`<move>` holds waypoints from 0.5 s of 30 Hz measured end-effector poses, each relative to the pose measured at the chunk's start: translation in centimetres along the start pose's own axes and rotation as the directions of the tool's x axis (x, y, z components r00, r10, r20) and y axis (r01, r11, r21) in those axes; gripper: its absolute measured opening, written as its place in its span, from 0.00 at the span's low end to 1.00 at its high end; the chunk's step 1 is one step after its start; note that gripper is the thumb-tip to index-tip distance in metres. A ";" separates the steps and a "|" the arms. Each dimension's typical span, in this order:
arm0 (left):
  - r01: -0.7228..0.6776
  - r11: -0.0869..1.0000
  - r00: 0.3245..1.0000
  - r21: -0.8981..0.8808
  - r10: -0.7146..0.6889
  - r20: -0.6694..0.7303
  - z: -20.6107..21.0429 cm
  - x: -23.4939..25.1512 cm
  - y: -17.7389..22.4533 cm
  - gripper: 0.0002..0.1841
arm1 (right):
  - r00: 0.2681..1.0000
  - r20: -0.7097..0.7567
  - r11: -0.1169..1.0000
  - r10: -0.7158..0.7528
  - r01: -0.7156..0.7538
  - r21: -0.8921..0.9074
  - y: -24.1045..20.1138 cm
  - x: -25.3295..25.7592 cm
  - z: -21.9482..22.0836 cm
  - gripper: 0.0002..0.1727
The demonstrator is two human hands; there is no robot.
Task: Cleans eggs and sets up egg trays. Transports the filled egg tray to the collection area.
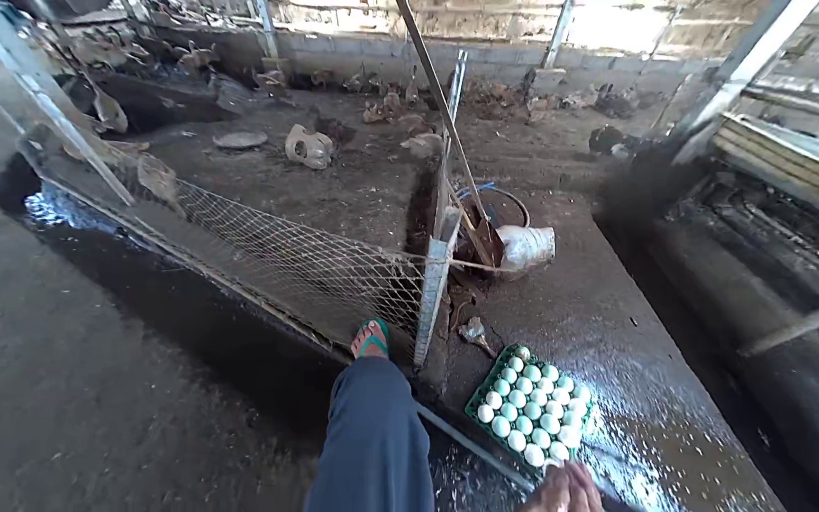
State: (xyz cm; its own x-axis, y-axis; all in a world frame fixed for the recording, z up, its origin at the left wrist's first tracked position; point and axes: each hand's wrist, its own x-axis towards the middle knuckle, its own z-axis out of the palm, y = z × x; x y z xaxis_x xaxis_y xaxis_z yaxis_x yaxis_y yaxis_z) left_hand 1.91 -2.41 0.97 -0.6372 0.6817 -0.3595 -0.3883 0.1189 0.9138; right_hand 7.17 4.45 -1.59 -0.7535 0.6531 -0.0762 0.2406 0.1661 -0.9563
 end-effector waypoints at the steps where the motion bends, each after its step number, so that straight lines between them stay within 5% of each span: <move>1: 0.003 1.000 1.000 0.014 -0.003 -0.001 0.0 -0.8 0.9 0.28 | 1.000 -0.022 1.000 -0.014 0.013 -0.027 0.1 0.4 -0.3 0.27; 4: 0.067 0.995 0.998 0.068 -0.068 0.003 0.4 -0.6 1.0 0.28 | 0.961 -0.166 0.976 0.220 -0.218 0.031 -1.0 1.2 -0.4 0.25; 9: 0.179 0.983 0.982 -0.025 -0.177 0.065 -0.6 -0.3 0.9 0.28 | 0.986 -0.091 0.990 0.138 -0.138 0.011 -1.7 0.5 -0.3 0.28; 12: 0.315 0.949 0.934 -0.008 -0.308 0.180 -0.4 0.2 1.5 0.25 | 0.865 -0.193 0.871 0.464 -0.405 0.278 -2.2 3.4 -2.2 0.31; 15: 0.318 0.946 0.932 -0.064 -0.300 0.202 -1.0 0.9 0.9 0.22 | 0.828 -0.248 0.828 0.504 -0.381 0.411 -2.9 2.7 -2.4 0.20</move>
State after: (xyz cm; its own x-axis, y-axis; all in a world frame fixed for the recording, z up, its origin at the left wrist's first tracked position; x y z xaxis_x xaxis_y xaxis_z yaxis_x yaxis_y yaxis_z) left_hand 0.32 -2.45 1.32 -0.3429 0.7458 -0.5711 -0.6127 0.2833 0.7378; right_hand 5.86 7.50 1.61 -0.3509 0.8071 -0.4749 0.2347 -0.4151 -0.8790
